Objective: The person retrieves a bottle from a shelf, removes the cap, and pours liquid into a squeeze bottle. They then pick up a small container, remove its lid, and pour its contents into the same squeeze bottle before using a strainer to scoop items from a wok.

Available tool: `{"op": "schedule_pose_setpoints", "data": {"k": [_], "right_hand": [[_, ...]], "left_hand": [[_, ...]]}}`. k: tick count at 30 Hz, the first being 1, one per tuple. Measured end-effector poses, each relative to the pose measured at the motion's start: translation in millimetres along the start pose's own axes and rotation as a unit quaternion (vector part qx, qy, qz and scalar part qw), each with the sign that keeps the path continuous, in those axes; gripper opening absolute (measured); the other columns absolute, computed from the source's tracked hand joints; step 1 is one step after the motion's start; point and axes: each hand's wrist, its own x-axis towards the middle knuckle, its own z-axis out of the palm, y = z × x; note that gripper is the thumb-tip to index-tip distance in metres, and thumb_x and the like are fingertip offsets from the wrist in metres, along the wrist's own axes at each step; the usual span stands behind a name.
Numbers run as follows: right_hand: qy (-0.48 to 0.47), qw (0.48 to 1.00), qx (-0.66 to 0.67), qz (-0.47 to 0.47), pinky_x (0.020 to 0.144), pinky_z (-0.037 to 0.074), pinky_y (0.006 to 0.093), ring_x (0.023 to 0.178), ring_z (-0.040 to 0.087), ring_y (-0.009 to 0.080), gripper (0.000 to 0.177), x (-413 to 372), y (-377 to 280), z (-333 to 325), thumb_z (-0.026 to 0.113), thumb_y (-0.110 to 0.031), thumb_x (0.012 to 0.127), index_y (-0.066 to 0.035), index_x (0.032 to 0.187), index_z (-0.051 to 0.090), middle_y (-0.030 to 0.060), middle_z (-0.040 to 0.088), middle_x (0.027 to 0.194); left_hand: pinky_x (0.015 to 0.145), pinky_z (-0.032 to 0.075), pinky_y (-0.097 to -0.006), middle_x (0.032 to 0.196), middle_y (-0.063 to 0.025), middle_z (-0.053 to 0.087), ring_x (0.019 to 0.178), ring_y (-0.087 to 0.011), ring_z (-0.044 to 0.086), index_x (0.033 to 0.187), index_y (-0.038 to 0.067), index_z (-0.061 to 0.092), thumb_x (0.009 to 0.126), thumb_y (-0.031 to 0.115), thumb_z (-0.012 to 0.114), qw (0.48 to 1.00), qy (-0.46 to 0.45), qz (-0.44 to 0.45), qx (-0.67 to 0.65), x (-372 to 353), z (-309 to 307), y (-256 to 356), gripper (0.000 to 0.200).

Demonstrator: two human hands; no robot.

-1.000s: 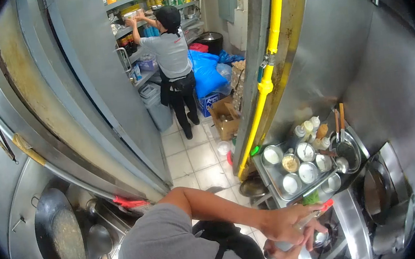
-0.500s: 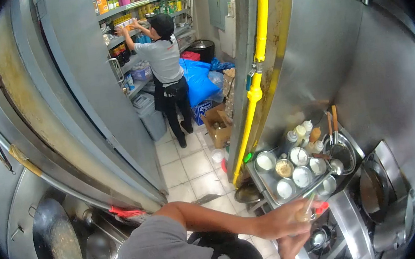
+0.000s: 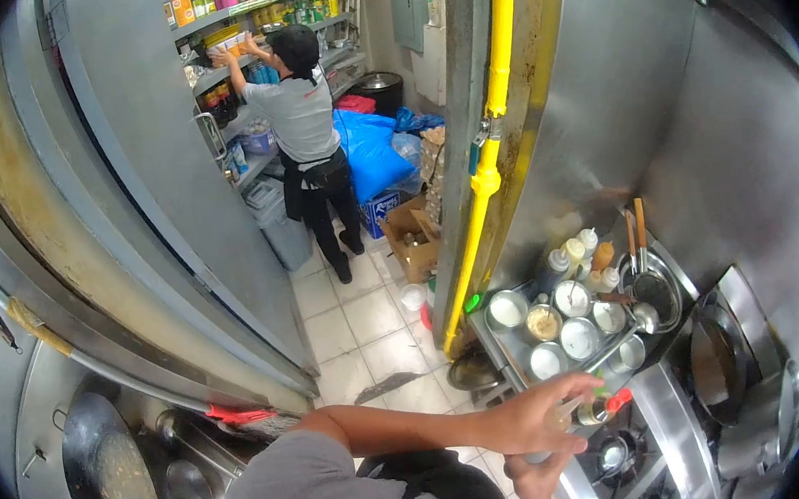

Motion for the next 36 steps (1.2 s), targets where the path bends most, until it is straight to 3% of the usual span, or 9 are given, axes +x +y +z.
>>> {"op": "schedule_pose_setpoints", "data": {"k": [3, 8, 14, 19, 21, 22, 28, 31, 36], "right_hand": [[0.001, 0.998, -0.054, -0.024, 0.056, 0.045, 0.0262, 0.068, 0.054, 0.0096, 0.046, 7.5, 31.0, -23.1, 0.079, -0.005, 0.071, 0.003, 0.110, 0.055, 0.0046, 0.060, 0.089], [0.021, 0.999, 0.014, -0.020, 0.051, 0.044, 0.0257, 0.063, 0.053, 0.0096, 0.048, 13.1, -24.0, -8.9, 0.078, -0.005, 0.072, 0.002, 0.112, 0.052, 0.0036, 0.058, 0.083], [0.021, 0.996, -0.086, -0.030, 0.046, 0.040, 0.0233, 0.060, 0.053, 0.0093, 0.044, 11.3, 3.5, -16.3, 0.076, -0.003, 0.072, 0.001, 0.107, 0.051, 0.0079, 0.059, 0.089], [-0.003, 0.993, -0.108, -0.054, 0.077, 0.053, 0.0370, 0.085, 0.064, 0.0191, 0.038, 9.6, -21.0, -11.2, 0.075, -0.013, 0.072, 0.001, 0.106, 0.064, 0.0086, 0.068, 0.096], [0.009, 0.995, -0.097, -0.030, 0.089, 0.052, 0.0376, 0.101, 0.066, 0.0219, 0.050, 7.1, -10.0, -20.5, 0.075, -0.019, 0.076, 0.000, 0.120, 0.061, 0.0111, 0.069, 0.109], [0.004, 0.996, -0.079, -0.042, 0.093, 0.051, 0.0375, 0.104, 0.065, 0.0222, 0.060, 12.5, -20.2, -20.5, 0.080, -0.023, 0.076, 0.000, 0.127, 0.058, 0.0112, 0.068, 0.113], [0.020, 0.995, -0.079, -0.057, 0.087, 0.052, 0.0396, 0.101, 0.066, 0.0263, 0.064, 17.8, -6.5, -31.9, 0.087, -0.034, 0.075, -0.001, 0.121, 0.056, 0.0162, 0.067, 0.107], [0.009, 0.995, -0.101, -0.022, 0.088, 0.051, 0.0408, 0.103, 0.065, 0.0306, 0.068, 16.4, -6.0, -39.0, 0.086, -0.039, 0.076, -0.001, 0.122, 0.053, 0.0186, 0.065, 0.109], [0.007, 0.994, -0.105, -0.017, 0.093, 0.046, 0.0430, 0.108, 0.058, 0.0337, 0.071, 11.5, 3.5, -42.0, 0.081, -0.045, 0.081, -0.001, 0.126, 0.048, 0.0200, 0.058, 0.112]], "left_hand": [[0.114, 0.031, -0.0362, 0.141, -0.0165, 0.049, 0.137, -0.0224, 0.041, 0.152, 0.003, 0.030, 0.089, 0.028, 0.074, 0.995, -0.070, 0.073, -0.027, 1.7, 1.0, -3.9, 0.081], [0.117, 0.027, -0.0370, 0.149, -0.0173, 0.046, 0.144, -0.0248, 0.035, 0.150, -0.002, 0.035, 0.097, 0.027, 0.062, 0.989, -0.101, -0.026, -0.109, 2.5, -8.6, -14.9, 0.065], [0.112, 0.034, -0.0380, 0.132, -0.0144, 0.056, 0.132, -0.0234, 0.047, 0.140, 0.004, 0.049, 0.089, 0.030, 0.074, 0.997, -0.070, -0.009, 0.027, 10.2, -15.1, -0.1, 0.063], [0.108, 0.036, -0.0372, 0.134, -0.0128, 0.052, 0.126, -0.0213, 0.050, 0.142, 0.003, 0.047, 0.085, 0.032, 0.078, 0.994, -0.079, 0.052, 0.052, 16.2, 6.1, -15.3, 0.071], [0.112, 0.033, -0.0381, 0.140, -0.0136, 0.050, 0.132, -0.0242, 0.047, 0.149, 0.003, 0.039, 0.088, 0.034, 0.073, 0.987, -0.151, -0.053, -0.016, 17.1, 1.3, 0.4, 0.077], [0.116, 0.029, -0.0391, 0.147, -0.0146, 0.047, 0.137, -0.0252, 0.043, 0.151, 0.003, 0.037, 0.089, 0.033, 0.070, 0.987, -0.160, 0.021, 0.022, 17.8, -0.3, -10.4, 0.076], [0.112, 0.036, -0.0377, 0.142, -0.0167, 0.054, 0.129, -0.0244, 0.053, 0.138, -0.005, 0.052, 0.087, 0.012, 0.065, 0.974, -0.204, -0.018, 0.097, 26.0, -4.5, -15.5, 0.055], [0.104, 0.043, -0.0373, 0.131, -0.0157, 0.061, 0.119, -0.0258, 0.059, 0.126, -0.003, 0.061, 0.082, 0.009, 0.073, 0.979, -0.103, 0.013, 0.177, 25.4, 4.0, -28.1, 0.047], [0.097, 0.047, -0.0331, 0.115, -0.0127, 0.065, 0.110, -0.0192, 0.060, 0.129, -0.003, 0.056, 0.092, 0.016, 0.071, 0.991, 0.118, -0.034, -0.054, 25.5, 33.3, -44.3, 0.044]]}}
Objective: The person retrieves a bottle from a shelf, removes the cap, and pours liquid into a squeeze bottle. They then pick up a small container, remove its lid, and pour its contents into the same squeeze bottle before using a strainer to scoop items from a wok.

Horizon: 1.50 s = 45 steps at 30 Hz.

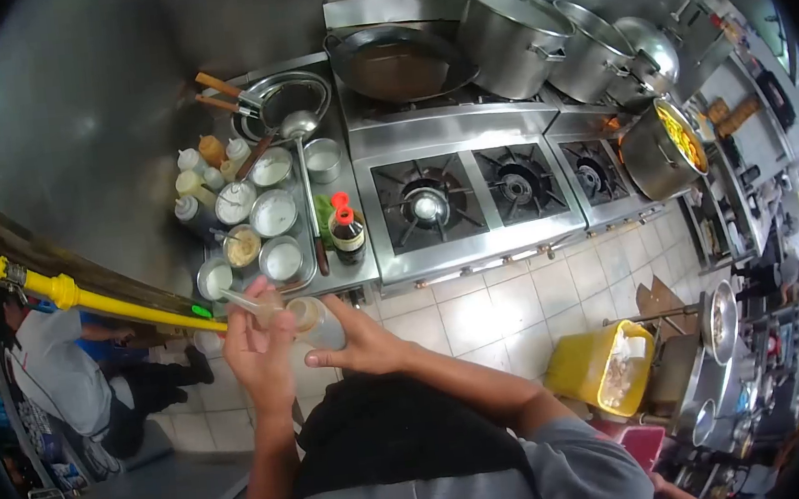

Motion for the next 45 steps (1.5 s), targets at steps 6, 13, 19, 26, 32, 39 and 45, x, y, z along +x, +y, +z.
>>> {"op": "schedule_pose_setpoints", "data": {"k": [6, 13, 19, 26, 32, 39, 45], "right_hand": [[0.014, 0.998, 0.032, -0.044, 0.105, 0.036, 0.0411, 0.120, 0.047, 0.0332, 0.073, 0.5, 2.6, -1.4, 0.074, -0.034, 0.089, 0.003, 0.138, 0.036, 0.0207, 0.047, 0.124], [0.035, 0.994, -0.018, -0.098, 0.102, 0.037, 0.0434, 0.114, 0.046, 0.0390, 0.071, 10.3, 4.0, 12.0, 0.069, -0.022, 0.081, 0.005, 0.136, 0.033, 0.0224, 0.044, 0.117], [0.016, 0.987, -0.139, -0.081, 0.100, 0.038, 0.0469, 0.113, 0.045, 0.0430, 0.071, 21.4, 21.1, 24.3, 0.072, -0.016, 0.075, 0.003, 0.134, 0.037, 0.0242, 0.044, 0.118], [0.222, 0.951, -0.206, 0.058, 0.095, 0.044, 0.0482, 0.110, 0.051, 0.0420, 0.070, 11.0, 131.3, -14.2, 0.081, -0.021, 0.074, -0.002, 0.131, 0.047, 0.0250, 0.053, 0.113], [0.321, 0.910, -0.213, 0.151, 0.108, 0.038, 0.0448, 0.127, 0.043, 0.0404, 0.104, 49.5, 168.7, -79.6, 0.090, -0.034, 0.069, 0.006, 0.144, 0.030, 0.0268, 0.039, 0.138], [0.195, 0.967, -0.144, 0.083, 0.107, 0.043, 0.0390, 0.127, 0.055, 0.0327, 0.099, 108.2, 206.0, -82.8, 0.092, -0.025, 0.063, 0.000, 0.144, 0.041, 0.0193, 0.056, 0.136], [0.287, 0.945, -0.143, 0.073, 0.095, 0.049, 0.0400, 0.113, 0.065, 0.0319, 0.077, 106.6, 196.1, -47.1, 0.089, -0.025, 0.063, -0.004, 0.128, 0.053, 0.0186, 0.067, 0.119]], "left_hand": [[0.096, 0.048, -0.0332, 0.111, -0.0142, 0.066, 0.105, -0.0197, 0.062, 0.128, -0.001, 0.049, 0.107, 0.040, 0.040, 0.998, 0.003, -0.052, -0.037, 0.0, 9.1, -47.2, 0.047], [0.088, 0.051, -0.0335, 0.089, -0.0179, 0.069, 0.091, -0.0247, 0.066, 0.122, 0.002, 0.043, 0.108, 0.050, 0.019, 0.995, -0.014, -0.042, -0.089, 7.6, 5.4, -52.8, 0.055], [0.085, 0.050, -0.0384, 0.078, -0.0146, 0.065, 0.081, -0.0268, 0.064, 0.121, 0.004, 0.045, 0.107, 0.055, 0.022, 0.996, -0.027, -0.032, -0.079, 19.6, -31.3, -53.0, 0.057], [0.061, 0.053, -0.0356, 0.074, -0.0157, 0.063, 0.064, -0.0249, 0.062, 0.120, 0.005, 0.044, 0.106, 0.055, 0.021, 0.994, -0.008, -0.084, -0.069, 26.7, -79.7, -52.7, 0.057], [0.060, 0.053, -0.0359, 0.073, -0.0164, 0.062, 0.062, -0.0250, 0.062, 0.121, 0.005, 0.042, 0.106, 0.055, 0.020, 0.993, 0.034, -0.070, -0.093, 23.0, -91.8, -45.8, 0.057], [0.060, 0.052, -0.0360, 0.071, -0.0161, 0.062, 0.059, -0.0249, 0.061, 0.122, 0.006, 0.043, 0.106, 0.055, 0.018, 0.995, 0.039, -0.055, -0.076, 20.8, -96.2, -52.0, 0.057], [0.061, 0.053, -0.0356, 0.073, -0.0166, 0.063, 0.061, -0.0240, 0.062, 0.122, 0.005, 0.043, 0.107, 0.052, 0.018, 0.994, 0.048, -0.077, -0.055, 18.3, -105.2, -54.1, 0.055]]}}
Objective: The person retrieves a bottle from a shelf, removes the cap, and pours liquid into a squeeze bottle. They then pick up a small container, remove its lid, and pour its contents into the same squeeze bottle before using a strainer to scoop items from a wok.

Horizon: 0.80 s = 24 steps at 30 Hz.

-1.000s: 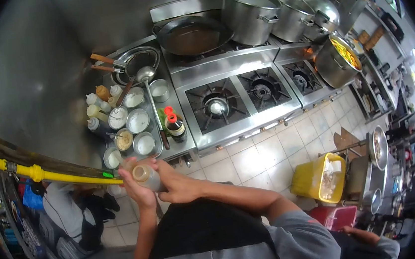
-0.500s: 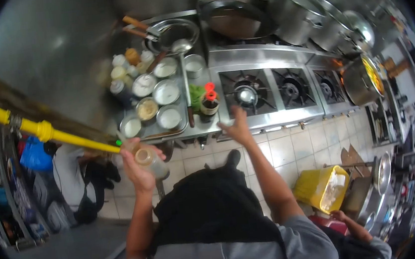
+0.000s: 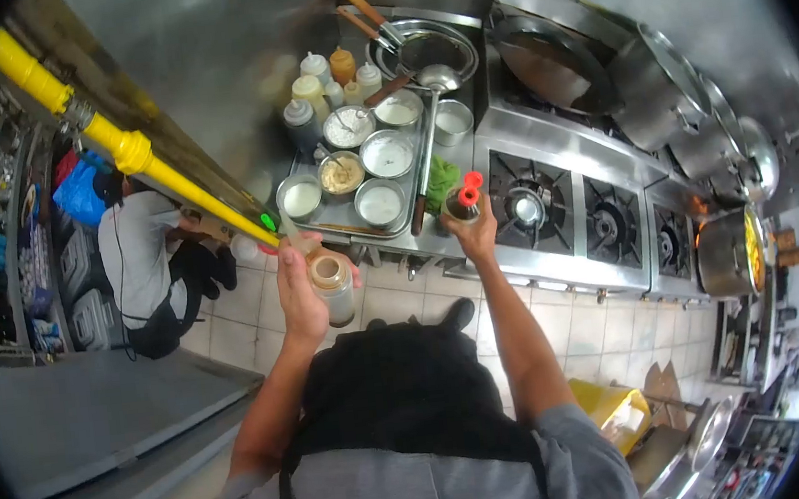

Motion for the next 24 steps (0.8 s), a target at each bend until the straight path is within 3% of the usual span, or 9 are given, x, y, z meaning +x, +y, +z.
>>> {"op": "schedule_pose_setpoints", "data": {"k": [3, 5, 10, 12, 14, 15, 18, 20, 24], "right_hand": [[0.028, 1.000, -0.001, -0.012, 0.093, 0.049, 0.0402, 0.108, 0.064, 0.0325, 0.071, -13.4, -24.5, 2.5, 0.087, -0.021, 0.061, -0.003, 0.122, 0.056, 0.0178, 0.066, 0.115], [0.060, 0.992, -0.006, -0.115, 0.091, 0.049, 0.0398, 0.102, 0.062, 0.0313, 0.071, -24.8, -51.6, -2.2, 0.088, -0.019, 0.060, -0.002, 0.121, 0.056, 0.0154, 0.062, 0.109], [0.056, 0.970, -0.060, -0.227, 0.092, 0.047, 0.0404, 0.102, 0.058, 0.0274, 0.072, -38.2, -128.1, -31.0, 0.087, -0.017, 0.056, -0.001, 0.119, 0.055, 0.0127, 0.058, 0.108], [0.059, 0.975, 0.017, -0.212, 0.096, 0.045, 0.0396, 0.106, 0.059, 0.0276, 0.072, -47.1, -167.1, -35.8, 0.087, -0.019, 0.059, -0.002, 0.120, 0.055, 0.0125, 0.061, 0.113], [0.053, 0.945, -0.027, -0.322, 0.096, 0.047, 0.0398, 0.105, 0.061, 0.0262, 0.077, -45.2, -186.6, -40.9, 0.087, -0.018, 0.061, 0.000, 0.127, 0.052, 0.0133, 0.063, 0.114], [0.048, 0.949, 0.036, -0.309, 0.097, 0.047, 0.0389, 0.105, 0.062, 0.0263, 0.078, -48.2, -191.9, -37.0, 0.087, -0.016, 0.062, 0.000, 0.129, 0.051, 0.0134, 0.063, 0.114], [-0.001, 0.951, -0.046, -0.306, 0.101, 0.045, 0.0373, 0.113, 0.059, 0.0235, 0.078, -55.7, -225.5, -47.5, 0.088, -0.015, 0.066, -0.001, 0.132, 0.048, 0.0138, 0.061, 0.124], [-0.021, 0.945, -0.081, -0.317, 0.096, 0.048, 0.0365, 0.104, 0.063, 0.0245, 0.077, -62.3, -249.3, -47.5, 0.086, -0.011, 0.062, 0.000, 0.129, 0.051, 0.0145, 0.065, 0.111], [-0.080, 0.939, -0.084, -0.324, 0.089, 0.051, 0.0379, 0.098, 0.065, 0.0271, 0.076, -72.0, -278.3, -37.2, 0.084, -0.006, 0.055, -0.002, 0.125, 0.054, 0.0143, 0.065, 0.108]], "left_hand": [[0.061, 0.053, -0.0353, 0.074, -0.0175, 0.063, 0.062, -0.0238, 0.063, 0.121, 0.005, 0.043, 0.107, 0.052, 0.020, 1.000, -0.005, -0.001, -0.010, 5.1, 1.4, 3.3, 0.054], [0.062, 0.053, -0.0353, 0.075, -0.0177, 0.064, 0.062, -0.0238, 0.063, 0.121, 0.005, 0.042, 0.107, 0.051, 0.022, 0.999, -0.009, -0.029, -0.011, 8.1, 1.1, 2.9, 0.053], [0.062, 0.054, -0.0360, 0.084, -0.0146, 0.063, 0.066, -0.0225, 0.065, 0.121, 0.005, 0.042, 0.108, 0.047, 0.026, 0.991, -0.061, 0.072, 0.097, 23.7, -12.5, -40.2, 0.047], [0.070, 0.055, -0.0335, 0.103, -0.0095, 0.058, 0.077, -0.0187, 0.067, 0.122, 0.005, 0.048, 0.109, 0.042, 0.031, 0.989, -0.035, 0.110, 0.094, 20.2, 0.1, -21.7, 0.043], [0.081, 0.049, -0.0264, 0.102, -0.0063, 0.057, 0.086, -0.0119, 0.059, 0.119, 0.005, 0.052, 0.109, 0.043, 0.033, 0.994, -0.026, 0.095, 0.055, 16.6, 6.3, -2.5, 0.044], [0.081, 0.047, -0.0249, 0.099, -0.0053, 0.057, 0.086, -0.0101, 0.056, 0.116, 0.004, 0.053, 0.109, 0.043, 0.033, 0.994, -0.025, 0.091, 0.060, 15.7, 5.3, 4.5, 0.045], [0.079, 0.047, -0.0242, 0.093, -0.0041, 0.058, 0.084, -0.0094, 0.056, 0.117, 0.004, 0.051, 0.109, 0.044, 0.032, 0.994, -0.033, 0.086, 0.053, 11.5, -2.9, 18.9, 0.045], [0.078, 0.047, -0.0237, 0.089, -0.0035, 0.058, 0.083, -0.0095, 0.057, 0.118, 0.004, 0.049, 0.108, 0.045, 0.031, 0.994, -0.039, 0.081, -0.058, 6.0, -4.5, 30.8, 0.045], [0.076, 0.048, -0.0251, 0.089, -0.0049, 0.060, 0.084, -0.0108, 0.060, 0.119, 0.004, 0.048, 0.109, 0.044, 0.030, 0.994, -0.028, 0.102, -0.009, -1.2, -23.3, 36.7, 0.045]]}}
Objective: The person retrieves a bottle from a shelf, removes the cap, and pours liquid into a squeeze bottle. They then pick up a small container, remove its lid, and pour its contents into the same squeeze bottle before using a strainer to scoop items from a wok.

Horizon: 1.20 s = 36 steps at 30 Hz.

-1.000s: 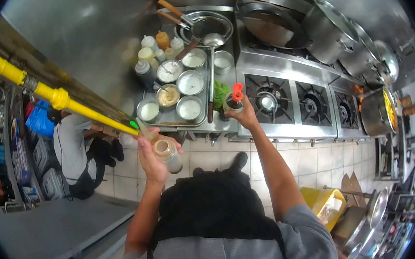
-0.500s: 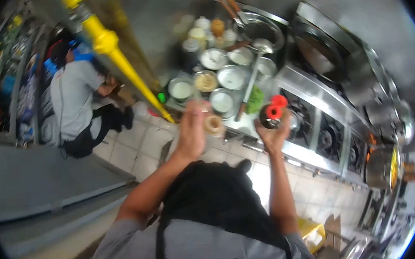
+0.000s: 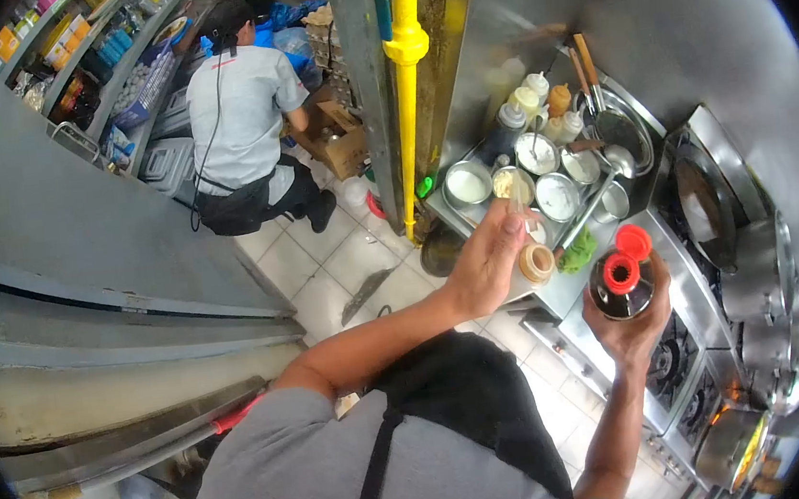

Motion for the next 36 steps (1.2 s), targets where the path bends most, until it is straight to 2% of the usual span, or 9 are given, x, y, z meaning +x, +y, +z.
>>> {"op": "schedule_pose_setpoints", "data": {"k": [5, 9, 14, 24, 26, 30, 33, 35, 36], "right_hand": [[-0.039, 0.993, -0.037, -0.105, 0.083, 0.051, 0.0410, 0.092, 0.064, 0.0330, 0.079, 13.7, -19.9, 1.0, 0.086, -0.007, 0.046, -0.001, 0.119, 0.057, 0.0159, 0.064, 0.104], [-0.075, 0.975, -0.101, -0.181, 0.078, 0.051, 0.0402, 0.088, 0.064, 0.0335, 0.078, 23.6, -25.2, -1.6, 0.082, -0.005, 0.051, -0.002, 0.124, 0.053, 0.0152, 0.063, 0.101], [-0.107, 0.970, -0.113, -0.186, 0.081, 0.047, 0.0439, 0.093, 0.061, 0.0351, 0.086, 27.2, -36.1, -5.1, 0.090, -0.015, 0.046, -0.005, 0.123, 0.054, 0.0149, 0.062, 0.105], [-0.131, 0.949, -0.160, -0.236, 0.076, 0.047, 0.0438, 0.088, 0.060, 0.0356, 0.083, 33.2, -48.3, -10.0, 0.090, -0.014, 0.049, -0.004, 0.123, 0.053, 0.0161, 0.062, 0.103], [-0.138, 0.945, -0.172, -0.242, 0.076, 0.047, 0.0441, 0.088, 0.060, 0.0358, 0.082, 33.0, -49.9, -11.7, 0.090, -0.014, 0.051, -0.004, 0.123, 0.053, 0.0158, 0.062, 0.102], [-0.149, 0.942, -0.181, -0.239, 0.078, 0.047, 0.0442, 0.089, 0.060, 0.0356, 0.079, 34.9, -56.5, -15.8, 0.089, -0.014, 0.051, -0.003, 0.121, 0.054, 0.0154, 0.062, 0.101], [-0.151, 0.942, -0.190, -0.234, 0.079, 0.048, 0.0443, 0.090, 0.061, 0.0352, 0.075, 36.6, -58.0, -17.0, 0.088, -0.014, 0.052, -0.003, 0.118, 0.056, 0.0151, 0.062, 0.101], [-0.157, 0.936, -0.207, -0.239, 0.083, 0.048, 0.0421, 0.094, 0.062, 0.0315, 0.076, 36.9, -56.2, -18.9, 0.090, -0.023, 0.053, -0.009, 0.118, 0.055, 0.0103, 0.062, 0.103], [-0.156, 0.936, -0.208, -0.237, 0.083, 0.048, 0.0421, 0.094, 0.062, 0.0315, 0.076, 37.4, -56.3, -19.2, 0.090, -0.023, 0.053, -0.009, 0.118, 0.055, 0.0103, 0.062, 0.103]], "left_hand": [[0.071, 0.053, -0.0291, 0.091, -0.0102, 0.063, 0.079, -0.0172, 0.066, 0.121, 0.005, 0.046, 0.108, 0.043, 0.032, 0.997, 0.047, 0.052, 0.042, -3.7, -13.5, 14.1, 0.043], [0.076, 0.049, -0.0253, 0.093, -0.0055, 0.060, 0.083, -0.0106, 0.060, 0.116, 0.004, 0.052, 0.109, 0.041, 0.033, 0.997, 0.043, -0.016, -0.059, -9.6, -17.3, 29.7, 0.042], [0.078, 0.047, -0.0237, 0.090, -0.0036, 0.060, 0.085, -0.0088, 0.058, 0.117, 0.003, 0.051, 0.109, 0.042, 0.033, 0.998, 0.034, -0.002, -0.054, -12.3, -21.1, 32.4, 0.044], [0.074, 0.043, -0.0227, 0.087, -0.0016, 0.057, 0.079, -0.0069, 0.051, 0.117, 0.002, 0.051, 0.108, 0.043, 0.033, 0.999, 0.015, 0.031, -0.010, -12.7, -23.9, 31.4, 0.045], [0.085, 0.053, -0.0294, 0.104, -0.0138, 0.067, 0.094, -0.0176, 0.067, 0.117, 0.001, 0.048, 0.108, 0.047, 0.026, 0.996, -0.014, 0.046, 0.071, -12.8, -28.0, 29.2, 0.052], [0.086, 0.053, -0.0305, 0.104, -0.0144, 0.067, 0.094, -0.0185, 0.067, 0.117, 0.001, 0.048, 0.108, 0.048, 0.025, 0.998, -0.015, 0.029, 0.055, -15.1, -26.3, 32.6, 0.053], [0.085, 0.053, -0.0304, 0.103, -0.0140, 0.067, 0.094, -0.0178, 0.067, 0.117, 0.000, 0.048, 0.108, 0.049, 0.026, 0.997, -0.011, 0.034, 0.072, -14.8, -25.3, 31.7, 0.054], [0.074, 0.044, -0.0244, 0.087, -0.0025, 0.057, 0.078, -0.0075, 0.050, 0.116, 0.000, 0.051, 0.108, 0.044, 0.034, 0.998, 0.020, 0.052, 0.029, -15.3, -22.0, 28.5, 0.048], [0.074, 0.044, -0.0244, 0.087, -0.0025, 0.057, 0.078, -0.0075, 0.050, 0.116, 0.000, 0.051, 0.108, 0.044, 0.034, 0.998, 0.019, 0.052, 0.029, -14.9, -21.1, 28.9, 0.048]]}}
